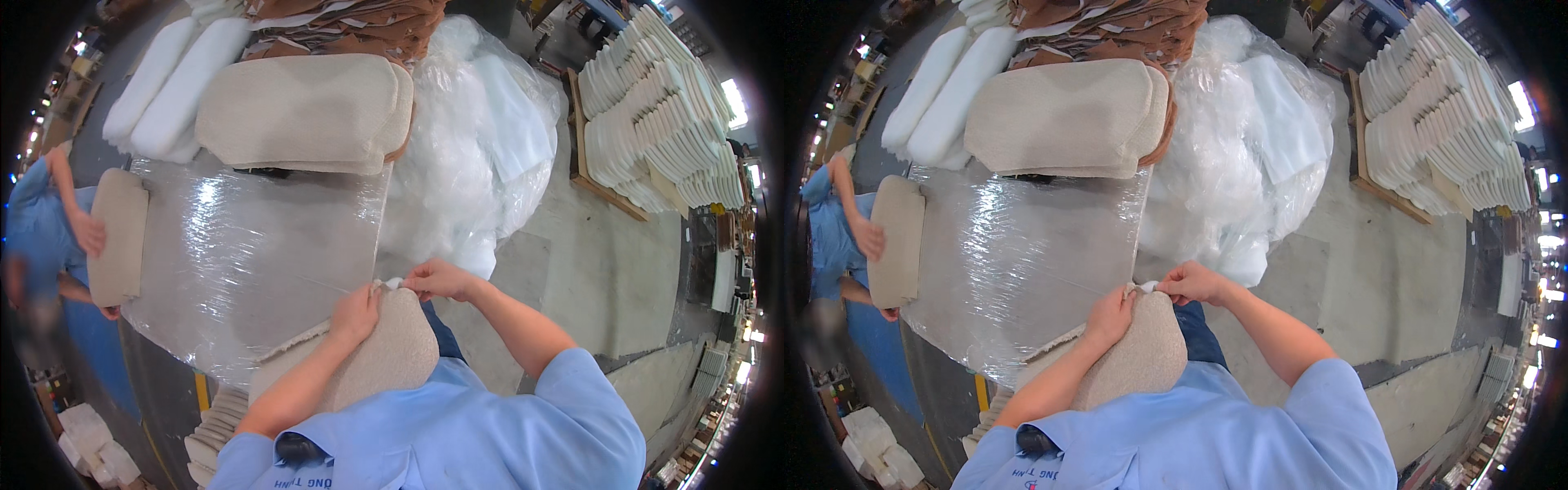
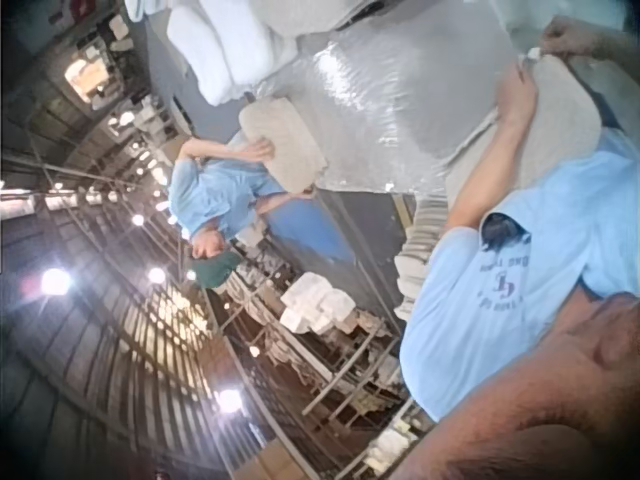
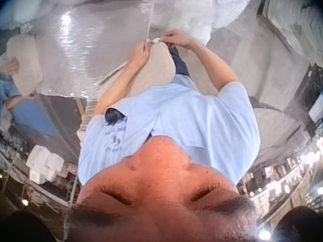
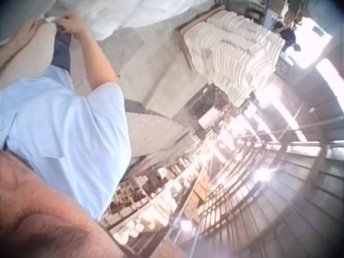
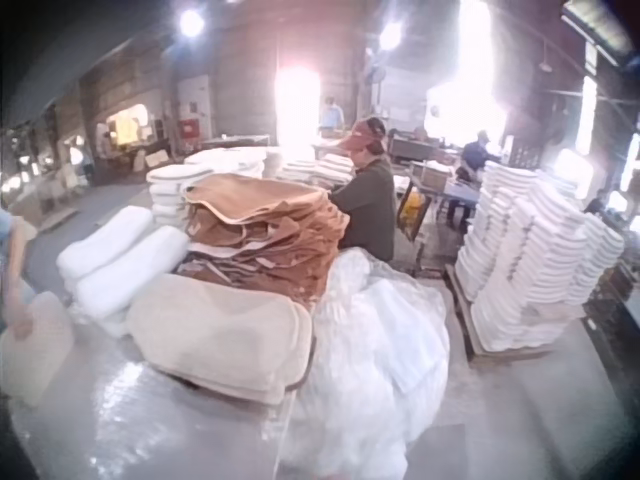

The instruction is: The person repeatedly picks up beige cushion covers from a table, folds them in half, and places them into a stack. The person continues this repetitive folding and stacking process throughout the clip.

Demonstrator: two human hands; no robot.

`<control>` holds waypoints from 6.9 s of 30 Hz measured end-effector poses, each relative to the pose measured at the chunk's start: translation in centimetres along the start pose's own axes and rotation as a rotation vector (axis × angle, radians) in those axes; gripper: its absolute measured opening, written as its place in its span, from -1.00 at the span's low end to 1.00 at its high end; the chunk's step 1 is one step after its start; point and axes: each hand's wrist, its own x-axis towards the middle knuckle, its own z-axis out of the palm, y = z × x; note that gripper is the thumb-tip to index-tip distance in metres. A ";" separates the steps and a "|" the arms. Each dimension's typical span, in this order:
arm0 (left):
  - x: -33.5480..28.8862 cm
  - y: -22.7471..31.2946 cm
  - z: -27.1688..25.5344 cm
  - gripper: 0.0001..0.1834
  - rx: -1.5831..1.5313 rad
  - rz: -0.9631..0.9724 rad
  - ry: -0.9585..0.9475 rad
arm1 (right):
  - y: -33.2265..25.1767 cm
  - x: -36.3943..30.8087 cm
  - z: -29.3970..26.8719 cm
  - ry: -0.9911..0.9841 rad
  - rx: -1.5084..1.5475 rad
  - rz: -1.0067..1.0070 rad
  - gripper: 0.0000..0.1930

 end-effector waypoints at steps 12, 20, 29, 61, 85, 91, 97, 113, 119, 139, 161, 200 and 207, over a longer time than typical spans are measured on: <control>1.0 -0.5 -0.4 -0.66 0.035 0.041 -0.005 | -3.2 1.9 -0.2 -0.020 -0.410 -0.028 -0.66; 1.3 -0.2 -2.6 -0.62 0.045 -0.053 0.052 | -4.1 3.9 2.0 0.199 -0.904 -0.653 -0.80; 1.7 -0.4 -1.0 -0.59 0.030 -0.016 0.024 | -0.9 3.7 0.1 0.263 -0.144 -0.175 -0.72; 6.9 2.3 2.7 -0.38 0.007 -0.091 -0.496 | 4.2 -0.4 -2.4 0.143 0.225 0.128 -0.73; 8.2 0.5 5.5 -0.63 0.059 -0.136 -0.254 | 6.4 5.6 -0.9 0.086 0.365 0.321 -0.45; 8.1 1.1 0.9 -0.34 -0.065 -0.139 -0.441 | 8.6 8.6 -2.8 0.007 0.622 0.245 -0.62; 7.8 1.8 3.0 -0.54 -0.019 -0.232 -0.348 | 8.5 5.1 -1.8 0.134 0.634 0.343 -0.79; 7.6 1.6 3.6 -0.78 0.122 -0.032 -0.228 | 5.8 6.5 -0.7 -0.135 0.850 0.475 -0.91; 5.0 1.6 -0.1 -0.75 0.040 0.042 0.028 | 3.4 7.2 -0.2 -0.015 0.668 0.312 -0.87; -7.2 -10.1 -7.0 -0.66 0.226 -0.196 0.377 | -15.0 13.1 3.3 -0.071 -1.040 -0.216 -0.35; -4.2 -13.5 -9.0 -0.55 -0.230 -0.428 0.524 | -17.7 18.6 17.1 -0.453 -1.799 -0.275 -0.75; -9.9 -18.4 -4.9 -0.80 -0.009 -0.400 0.597 | -11.0 17.7 16.5 -0.154 -1.113 -0.658 -0.80; -9.2 -16.4 -8.1 -0.77 0.012 -0.426 0.526 | -12.6 18.2 16.7 -0.186 -1.213 -0.605 -0.79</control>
